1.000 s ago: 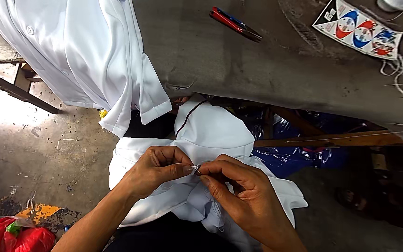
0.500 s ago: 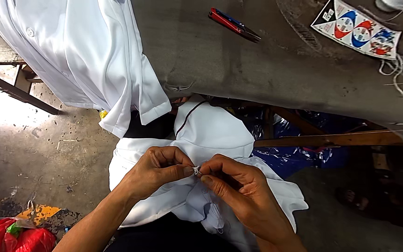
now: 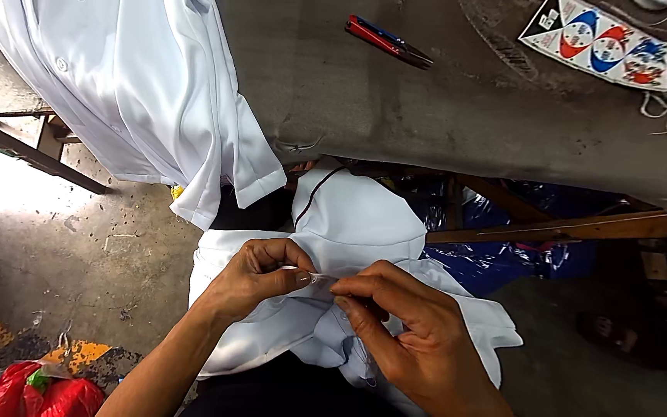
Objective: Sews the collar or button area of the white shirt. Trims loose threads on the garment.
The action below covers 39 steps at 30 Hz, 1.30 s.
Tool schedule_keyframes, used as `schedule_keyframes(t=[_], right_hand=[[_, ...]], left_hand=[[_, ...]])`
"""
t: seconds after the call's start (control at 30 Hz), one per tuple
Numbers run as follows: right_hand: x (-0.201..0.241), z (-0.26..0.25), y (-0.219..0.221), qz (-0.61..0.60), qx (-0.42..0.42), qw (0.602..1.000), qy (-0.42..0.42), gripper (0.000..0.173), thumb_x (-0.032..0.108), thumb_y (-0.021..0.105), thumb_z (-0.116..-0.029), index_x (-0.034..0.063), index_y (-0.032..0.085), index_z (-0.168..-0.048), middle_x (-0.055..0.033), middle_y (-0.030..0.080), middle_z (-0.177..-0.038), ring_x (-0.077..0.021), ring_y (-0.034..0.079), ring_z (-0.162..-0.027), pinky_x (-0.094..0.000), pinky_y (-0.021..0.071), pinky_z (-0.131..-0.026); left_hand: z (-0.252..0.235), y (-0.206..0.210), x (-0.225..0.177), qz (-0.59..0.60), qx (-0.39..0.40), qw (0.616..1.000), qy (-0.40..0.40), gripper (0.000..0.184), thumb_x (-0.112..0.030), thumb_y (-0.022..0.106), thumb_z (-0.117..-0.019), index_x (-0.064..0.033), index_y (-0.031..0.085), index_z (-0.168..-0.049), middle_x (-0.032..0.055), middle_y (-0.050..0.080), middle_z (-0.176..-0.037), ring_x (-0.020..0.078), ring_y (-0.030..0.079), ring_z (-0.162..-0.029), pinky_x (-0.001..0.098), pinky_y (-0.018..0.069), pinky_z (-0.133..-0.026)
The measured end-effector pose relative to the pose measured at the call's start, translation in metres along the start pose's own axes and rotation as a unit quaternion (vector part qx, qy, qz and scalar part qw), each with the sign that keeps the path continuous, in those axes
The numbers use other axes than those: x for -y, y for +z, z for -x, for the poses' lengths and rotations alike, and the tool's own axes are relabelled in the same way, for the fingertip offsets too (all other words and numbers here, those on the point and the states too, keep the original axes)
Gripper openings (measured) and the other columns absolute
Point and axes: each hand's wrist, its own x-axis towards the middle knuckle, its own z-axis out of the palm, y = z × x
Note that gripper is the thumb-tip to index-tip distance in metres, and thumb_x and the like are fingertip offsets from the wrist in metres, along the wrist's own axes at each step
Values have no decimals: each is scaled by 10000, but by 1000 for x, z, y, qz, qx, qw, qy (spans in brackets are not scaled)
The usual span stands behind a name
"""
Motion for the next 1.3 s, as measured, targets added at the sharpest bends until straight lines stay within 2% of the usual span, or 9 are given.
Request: schedule_keyframes(t=[0.1, 0.2, 0.33, 1.3], right_hand=[[2, -3, 6, 15, -12, 1000, 6, 178, 186, 622, -992, 84, 768, -1000, 13, 621, -846, 33, 554, -731, -89, 452, -613], [0, -3, 6, 9, -16, 1000, 15, 176, 177, 617, -987, 87, 767, -1007, 22, 624, -855, 38, 560, -732, -88, 460, -607], [-1, 0, 3, -7, -13, 1000, 16, 173, 179, 619, -993, 89, 766, -1007, 24, 624, -861, 34, 566, -737, -93, 469, -608], [2, -2, 3, 25, 3, 1000, -6, 176, 161, 617, -979, 84, 776, -984, 21, 606, -817, 36, 540, -716, -86, 432, -595]], left_hand=[[-2, 3, 1, 9, -4, 1000, -5, 139, -206, 701, -964, -68, 708, -948, -49, 676, -888, 9, 617, -822, 194, 503, -744], [-1, 5, -1, -30, -9, 999, -23, 54, -99, 728, -916, -59, 707, -946, -35, 688, -864, 19, 630, -786, 198, 518, -712], [1, 3, -5, -64, 3, 997, -33, 108, 5, 694, -895, -26, 711, -997, -14, 711, -882, 27, 651, -790, 206, 540, -713], [2, 2, -3, -53, 19, 998, -23, 119, 11, 666, -915, -15, 708, -1024, -13, 710, -872, 22, 644, -774, 198, 531, -698]])
